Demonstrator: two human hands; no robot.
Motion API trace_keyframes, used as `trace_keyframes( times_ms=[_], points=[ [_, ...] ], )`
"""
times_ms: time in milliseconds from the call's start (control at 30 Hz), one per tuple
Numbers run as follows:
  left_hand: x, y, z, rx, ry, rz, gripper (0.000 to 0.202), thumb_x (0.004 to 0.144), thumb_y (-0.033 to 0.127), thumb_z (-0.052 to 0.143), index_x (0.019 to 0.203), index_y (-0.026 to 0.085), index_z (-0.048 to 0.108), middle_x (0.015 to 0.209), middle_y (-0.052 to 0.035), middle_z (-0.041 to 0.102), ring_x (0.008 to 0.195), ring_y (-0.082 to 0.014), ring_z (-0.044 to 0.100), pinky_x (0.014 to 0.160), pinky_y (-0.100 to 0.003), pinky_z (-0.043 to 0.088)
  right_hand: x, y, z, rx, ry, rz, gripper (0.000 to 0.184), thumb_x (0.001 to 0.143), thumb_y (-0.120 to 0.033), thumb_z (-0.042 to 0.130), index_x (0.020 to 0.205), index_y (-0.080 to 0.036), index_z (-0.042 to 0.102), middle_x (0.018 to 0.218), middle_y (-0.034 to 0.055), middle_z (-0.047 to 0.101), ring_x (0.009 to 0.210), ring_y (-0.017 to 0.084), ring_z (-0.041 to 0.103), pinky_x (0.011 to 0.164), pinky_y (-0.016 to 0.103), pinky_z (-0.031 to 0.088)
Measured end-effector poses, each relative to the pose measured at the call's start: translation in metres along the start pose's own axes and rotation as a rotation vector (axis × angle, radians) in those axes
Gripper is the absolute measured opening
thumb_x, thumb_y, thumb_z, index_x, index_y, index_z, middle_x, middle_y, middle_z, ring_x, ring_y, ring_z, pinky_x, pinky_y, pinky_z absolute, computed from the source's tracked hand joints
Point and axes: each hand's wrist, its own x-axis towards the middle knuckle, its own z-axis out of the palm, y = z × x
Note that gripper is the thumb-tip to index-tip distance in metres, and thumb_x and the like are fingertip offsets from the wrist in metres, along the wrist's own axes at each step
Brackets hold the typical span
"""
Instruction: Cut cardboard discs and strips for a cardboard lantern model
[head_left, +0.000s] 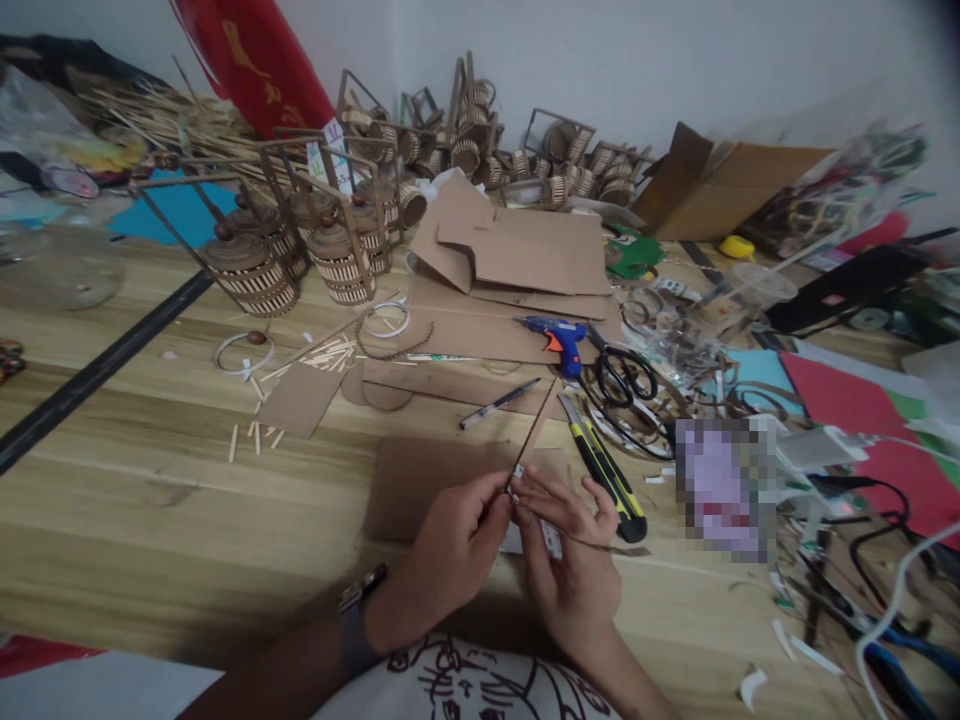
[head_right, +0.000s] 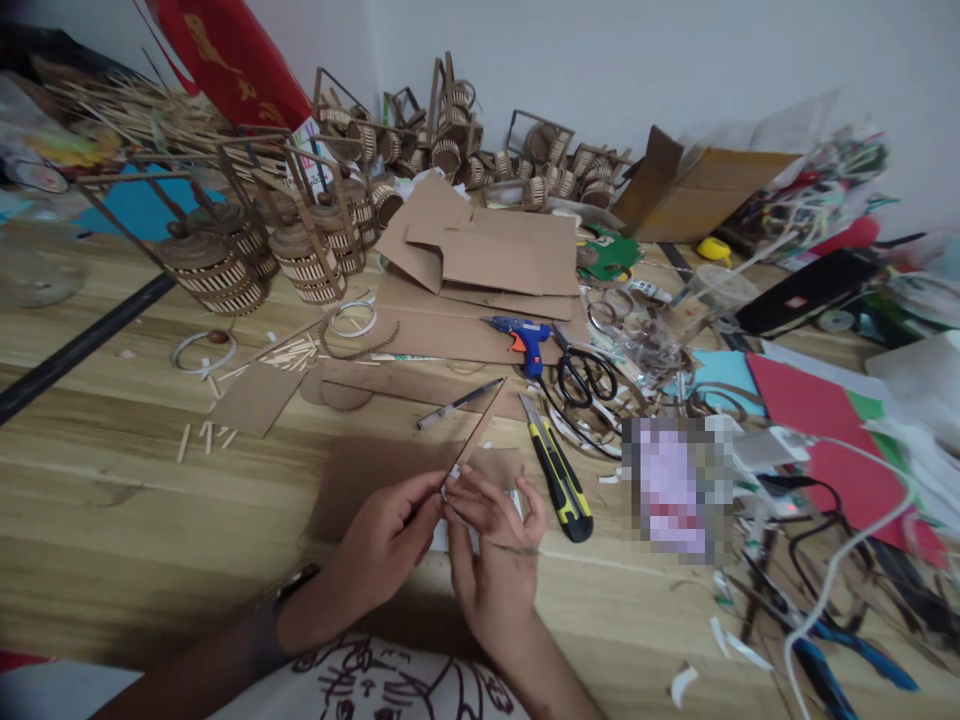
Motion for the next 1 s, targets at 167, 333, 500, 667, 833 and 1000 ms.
trace_keyframes(
  times_ms=[167, 333, 500, 667, 833, 1000],
  points=[
    [-0.0009, -0.0029, 0.0006, 0.001, -0.005, 0.019, 0.029, 0.097, 0.026, 0.045, 0.1, 0.017, 0.072, 0.088, -0.0041, 0.076, 0.079, -0.017, 0.068, 0.073, -0.022, 0.047, -0.0028, 0.0009, -0.0007, -0.013, -0.002, 0.069, 0.016, 0.099, -0.013, 0.052, 0.104, -0.027, 0.059, 0.095, 0.0013, 0.081, 0.099, 0.023, 0.075, 0.106, 0.044, 0.037],
    [0.0005, -0.0019, -0.001, 0.031, -0.029, -0.014, 0.03, 0.097, 0.029, 0.045, 0.103, 0.016, 0.071, 0.074, -0.0011, 0.069, 0.065, -0.0144, 0.061, 0.063, -0.022, 0.043, -0.0025, 0.0016, 0.0002, -0.003, 0.021, 0.074, 0.016, 0.097, -0.013, 0.053, 0.101, -0.027, 0.06, 0.092, 0.0004, 0.08, 0.098, 0.023, 0.074, 0.103, 0.044, 0.041],
    [0.0024, -0.001, -0.0017, -0.006, -0.091, -0.07, 0.037, 0.099, 0.038, 0.041, 0.101, 0.015, 0.069, 0.054, 0.0062, 0.048, 0.047, -0.0121, 0.046, 0.053, -0.022, 0.036, -0.0002, 0.0025, 0.0018, -0.019, 0.013, 0.016, 0.016, 0.096, -0.013, 0.055, 0.101, -0.027, 0.062, 0.093, -0.0004, 0.08, 0.097, 0.024, 0.074, 0.101, 0.044, 0.04],
    [0.0016, -0.0009, 0.0, -0.008, -0.075, -0.069, 0.037, 0.1, 0.037, 0.039, 0.1, 0.016, 0.068, 0.051, 0.0069, 0.045, 0.045, -0.0123, 0.044, 0.051, -0.022, 0.034, 0.002, 0.0017, 0.0018, -0.094, 0.001, -0.019, 0.015, 0.1, -0.014, 0.053, 0.102, -0.026, 0.061, 0.093, 0.0003, 0.081, 0.094, 0.022, 0.074, 0.102, 0.043, 0.036],
    [-0.001, -0.0002, 0.0011, 0.046, -0.062, -0.049, 0.033, 0.098, 0.034, 0.041, 0.096, 0.016, 0.068, 0.053, 0.0063, 0.046, 0.046, -0.012, 0.043, 0.051, -0.022, 0.033, 0.0005, 0.0004, -0.0014, -0.095, 0.0, -0.01, 0.016, 0.1, -0.013, 0.051, 0.105, -0.026, 0.06, 0.091, 0.0004, 0.081, 0.09, 0.023, 0.075, 0.101, 0.045, 0.037],
    [-0.0008, -0.0014, 0.0017, 0.025, -0.078, -0.04, 0.029, 0.098, 0.03, 0.042, 0.093, 0.015, 0.066, 0.052, 0.0072, 0.045, 0.044, -0.0106, 0.04, 0.051, -0.022, 0.032, -0.0003, 0.005, -0.0026, -0.116, 0.027, 0.01, 0.012, 0.103, -0.016, 0.048, 0.102, -0.023, 0.058, 0.094, 0.0048, 0.08, 0.09, 0.023, 0.075, 0.102, 0.045, 0.036]
  ],
)
